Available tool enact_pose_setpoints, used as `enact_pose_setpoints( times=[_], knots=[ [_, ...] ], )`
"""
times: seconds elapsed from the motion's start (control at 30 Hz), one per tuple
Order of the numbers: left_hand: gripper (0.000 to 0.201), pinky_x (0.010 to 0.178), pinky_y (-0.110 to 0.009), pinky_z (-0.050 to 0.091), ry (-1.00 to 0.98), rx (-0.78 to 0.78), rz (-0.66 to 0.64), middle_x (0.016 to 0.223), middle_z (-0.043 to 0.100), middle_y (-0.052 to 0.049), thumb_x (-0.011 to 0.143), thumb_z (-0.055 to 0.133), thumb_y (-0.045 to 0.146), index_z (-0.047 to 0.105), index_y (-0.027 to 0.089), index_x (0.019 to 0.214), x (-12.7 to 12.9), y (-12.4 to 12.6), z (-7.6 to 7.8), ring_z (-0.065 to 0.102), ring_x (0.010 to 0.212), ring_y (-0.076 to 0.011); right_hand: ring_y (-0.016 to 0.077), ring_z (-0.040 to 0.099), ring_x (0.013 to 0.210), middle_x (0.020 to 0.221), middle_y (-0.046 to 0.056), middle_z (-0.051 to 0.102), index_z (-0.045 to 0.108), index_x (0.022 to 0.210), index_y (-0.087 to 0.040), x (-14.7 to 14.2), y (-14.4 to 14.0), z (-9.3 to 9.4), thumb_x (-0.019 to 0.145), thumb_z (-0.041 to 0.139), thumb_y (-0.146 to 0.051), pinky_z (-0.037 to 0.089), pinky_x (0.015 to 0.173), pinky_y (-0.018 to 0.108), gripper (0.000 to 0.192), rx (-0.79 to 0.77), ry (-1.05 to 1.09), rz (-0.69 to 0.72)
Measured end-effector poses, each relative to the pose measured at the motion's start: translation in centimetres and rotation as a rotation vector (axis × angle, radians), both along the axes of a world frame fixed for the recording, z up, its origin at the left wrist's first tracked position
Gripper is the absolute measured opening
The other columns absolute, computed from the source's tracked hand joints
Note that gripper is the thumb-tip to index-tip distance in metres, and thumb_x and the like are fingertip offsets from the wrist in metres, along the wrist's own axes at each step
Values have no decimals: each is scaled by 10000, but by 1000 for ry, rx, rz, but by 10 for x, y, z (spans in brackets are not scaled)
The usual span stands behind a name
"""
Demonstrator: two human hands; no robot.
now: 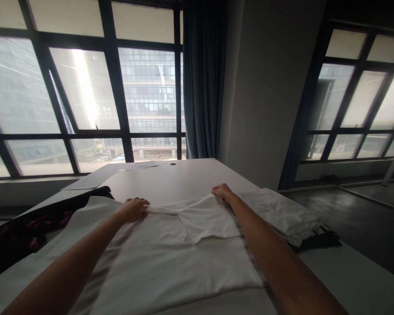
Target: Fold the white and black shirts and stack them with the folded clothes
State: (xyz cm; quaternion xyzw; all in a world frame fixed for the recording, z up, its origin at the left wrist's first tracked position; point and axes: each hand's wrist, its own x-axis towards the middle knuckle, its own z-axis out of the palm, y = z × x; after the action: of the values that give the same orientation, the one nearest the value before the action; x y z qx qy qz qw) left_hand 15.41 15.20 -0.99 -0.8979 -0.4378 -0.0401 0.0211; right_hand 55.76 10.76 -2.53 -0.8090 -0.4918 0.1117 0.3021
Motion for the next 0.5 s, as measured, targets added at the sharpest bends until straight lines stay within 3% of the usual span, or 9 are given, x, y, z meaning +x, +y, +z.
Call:
enact_pose_setpoints(
  times=[0.07, 0.2, 0.37, 0.43, 0.5],
  knots=[
    [341, 1033, -489, 361, 44, 34, 4, 1205, 676, -81, 816, 514, 275, 666, 244, 1120, -20, 12, -2, 588, 1138, -284, 188, 700, 854, 951, 100, 744, 728, 1053, -123, 3, 3, -5, 775, 670, -184, 495, 709, 202, 290, 10, -10, -16],
    [315, 988, -473, 389, 97, 103, -14, 1055, 702, -108, 845, 429, 278, 694, 197, 995, -40, 24, -5, 645, 986, -276, 220, 626, 1097, 1171, 143, 675, 673, 1183, -125, 0, -1, -17, 854, 584, -184, 453, 901, 242, 345, 10, -118, -24],
    [329, 919, -462, 422, 200, 122, -23, 1041, 690, -132, 881, 389, 296, 674, 181, 998, -56, 26, 0, 642, 976, -297, 317, 530, 1183, 1327, 228, 520, 566, 1288, -111, -32, -20, -16, 925, 506, -257, 384, 995, 421, 396, -32, -333, -21],
    [311, 920, -450, 414, 206, 135, -28, 1031, 692, -129, 886, 411, 309, 675, 178, 983, -66, 27, 3, 637, 969, -294, 331, 496, 1193, 1323, 218, 511, 569, 1275, -132, -52, -34, -9, 951, 474, -331, 356, 1002, 463, 392, -55, -483, 31],
    [282, 933, -443, 394, 193, 143, -21, 1024, 697, -121, 876, 452, 303, 683, 170, 969, -77, 29, 7, 627, 972, -291, 310, 485, 1195, 1315, 174, 531, 593, 1261, -179, -71, -53, -3, 958, 464, -415, 348, 1011, 444, 405, -61, -563, 169]
  ],
)
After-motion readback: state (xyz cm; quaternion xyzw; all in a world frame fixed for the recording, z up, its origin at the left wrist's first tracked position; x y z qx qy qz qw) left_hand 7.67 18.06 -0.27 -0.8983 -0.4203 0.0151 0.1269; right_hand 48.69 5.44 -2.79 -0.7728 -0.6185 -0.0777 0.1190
